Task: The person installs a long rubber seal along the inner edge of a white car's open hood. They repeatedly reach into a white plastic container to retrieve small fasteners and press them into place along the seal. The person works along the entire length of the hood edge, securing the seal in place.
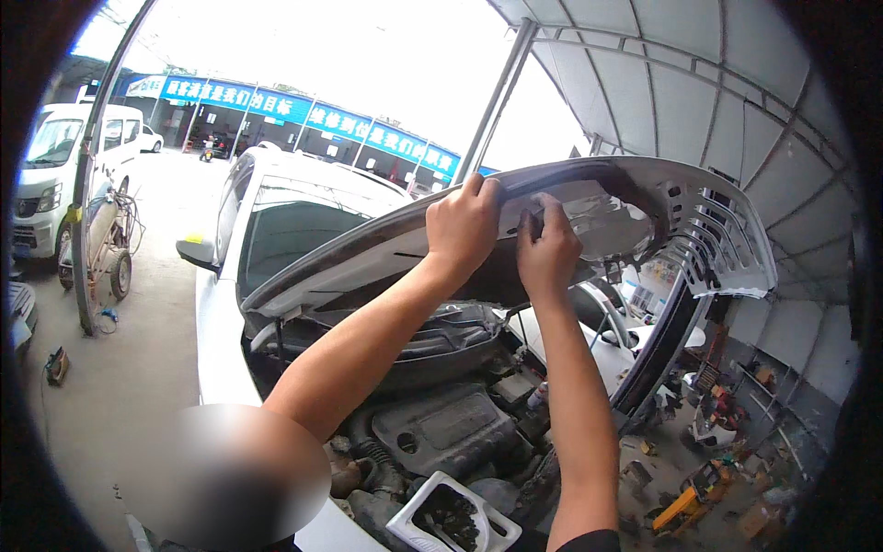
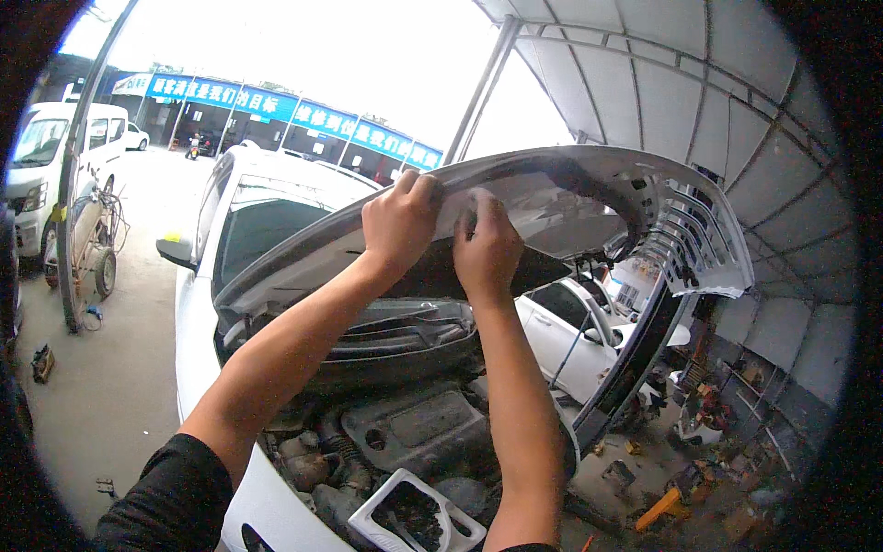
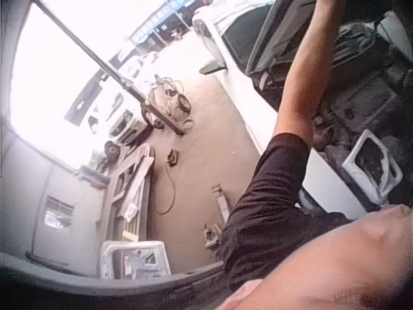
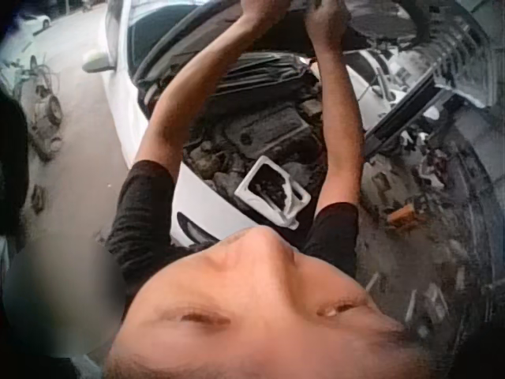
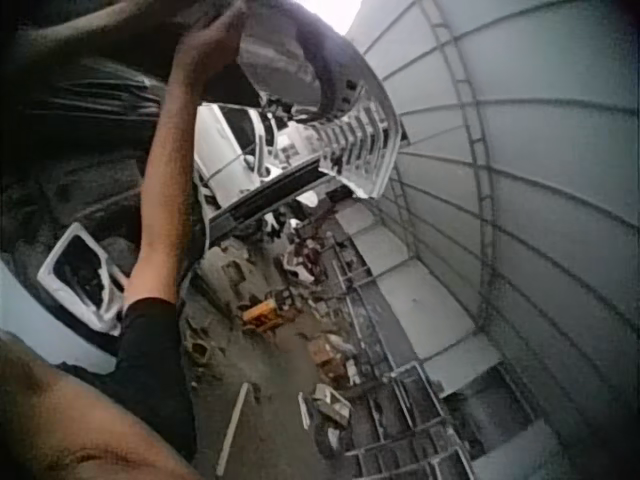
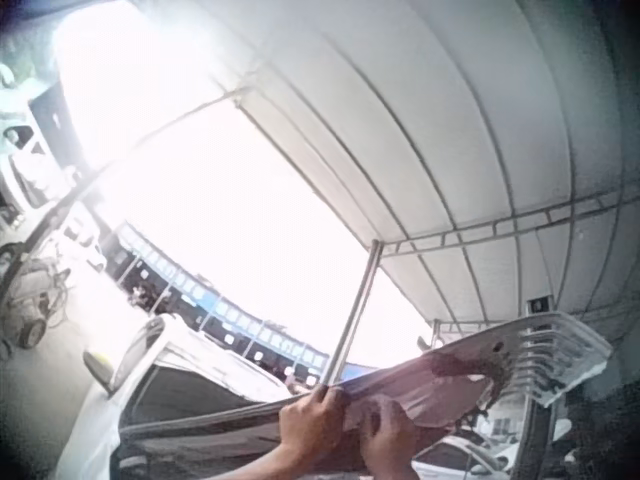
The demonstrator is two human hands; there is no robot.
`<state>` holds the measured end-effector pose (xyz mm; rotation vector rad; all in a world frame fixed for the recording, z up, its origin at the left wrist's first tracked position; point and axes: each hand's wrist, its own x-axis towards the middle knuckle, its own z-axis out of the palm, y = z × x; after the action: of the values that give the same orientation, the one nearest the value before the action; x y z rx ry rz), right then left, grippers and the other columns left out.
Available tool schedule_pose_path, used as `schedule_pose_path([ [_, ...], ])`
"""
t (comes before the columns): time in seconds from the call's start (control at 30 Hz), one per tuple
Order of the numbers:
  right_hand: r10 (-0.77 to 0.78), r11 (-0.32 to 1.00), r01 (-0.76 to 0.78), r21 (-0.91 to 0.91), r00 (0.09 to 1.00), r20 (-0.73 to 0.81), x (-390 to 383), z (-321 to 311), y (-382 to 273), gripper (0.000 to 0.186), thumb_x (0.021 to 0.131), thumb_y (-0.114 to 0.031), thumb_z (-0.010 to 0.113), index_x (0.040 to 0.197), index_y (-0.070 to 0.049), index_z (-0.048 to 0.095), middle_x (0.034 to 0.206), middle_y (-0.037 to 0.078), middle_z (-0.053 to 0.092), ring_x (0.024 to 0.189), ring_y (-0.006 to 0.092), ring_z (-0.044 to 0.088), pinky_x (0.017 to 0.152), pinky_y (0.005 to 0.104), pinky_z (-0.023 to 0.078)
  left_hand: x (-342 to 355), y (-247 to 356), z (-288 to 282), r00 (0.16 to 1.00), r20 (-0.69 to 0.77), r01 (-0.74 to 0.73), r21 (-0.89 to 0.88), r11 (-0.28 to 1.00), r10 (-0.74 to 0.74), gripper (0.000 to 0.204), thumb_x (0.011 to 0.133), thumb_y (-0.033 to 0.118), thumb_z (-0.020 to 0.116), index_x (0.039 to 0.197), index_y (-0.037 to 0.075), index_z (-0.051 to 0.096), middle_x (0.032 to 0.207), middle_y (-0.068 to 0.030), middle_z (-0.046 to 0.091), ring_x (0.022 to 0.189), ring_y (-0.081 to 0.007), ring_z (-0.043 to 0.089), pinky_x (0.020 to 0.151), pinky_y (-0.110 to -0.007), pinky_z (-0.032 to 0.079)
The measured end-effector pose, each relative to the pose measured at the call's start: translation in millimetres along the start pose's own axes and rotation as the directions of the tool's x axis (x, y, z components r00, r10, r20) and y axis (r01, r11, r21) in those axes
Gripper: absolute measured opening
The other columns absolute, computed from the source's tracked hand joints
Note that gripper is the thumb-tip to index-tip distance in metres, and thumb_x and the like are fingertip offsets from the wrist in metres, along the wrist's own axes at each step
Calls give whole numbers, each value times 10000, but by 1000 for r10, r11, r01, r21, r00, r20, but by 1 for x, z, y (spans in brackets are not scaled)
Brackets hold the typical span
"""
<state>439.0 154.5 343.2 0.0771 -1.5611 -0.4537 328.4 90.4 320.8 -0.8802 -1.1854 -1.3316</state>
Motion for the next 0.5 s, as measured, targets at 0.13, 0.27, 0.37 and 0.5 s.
schedule_pose_path([
  [0.13,-159,981,170,-96,980,121,15,-11,-1,219,831,-55,584,1049,-56,594,870,144,652,744,358,632,661,432,490,-2,-1,3,997,-70,-15,-30,999,13,82,828,214,611,841,146,566,785,-49,569,603,-288,621,483,-412,473],
  [0.27,-181,984,180,-5,983,-23,12,-9,-4,189,832,-64,570,1019,-68,600,852,155,641,712,354,630,596,429,493,-3,-6,6,993,-111,-52,-20,998,50,78,827,208,603,819,144,560,751,-44,558,582,-267,618,459,-393,467],
  [0.37,91,993,-100,60,986,140,-9,0,-1,102,833,-122,601,874,-29,597,748,206,624,687,407,608,588,465,462,-7,-8,11,990,-118,-77,-6,997,76,77,811,194,601,802,137,550,723,-40,549,565,-247,615,445,-376,464],
  [0.5,207,976,-217,33,959,195,-3,9,-3,158,830,-150,620,804,-1,573,700,237,600,693,435,592,593,491,443,-3,-7,3,987,-105,-123,-13,992,121,64,775,131,564,801,110,509,739,-50,530,581,-217,612,445,-356,480],
])
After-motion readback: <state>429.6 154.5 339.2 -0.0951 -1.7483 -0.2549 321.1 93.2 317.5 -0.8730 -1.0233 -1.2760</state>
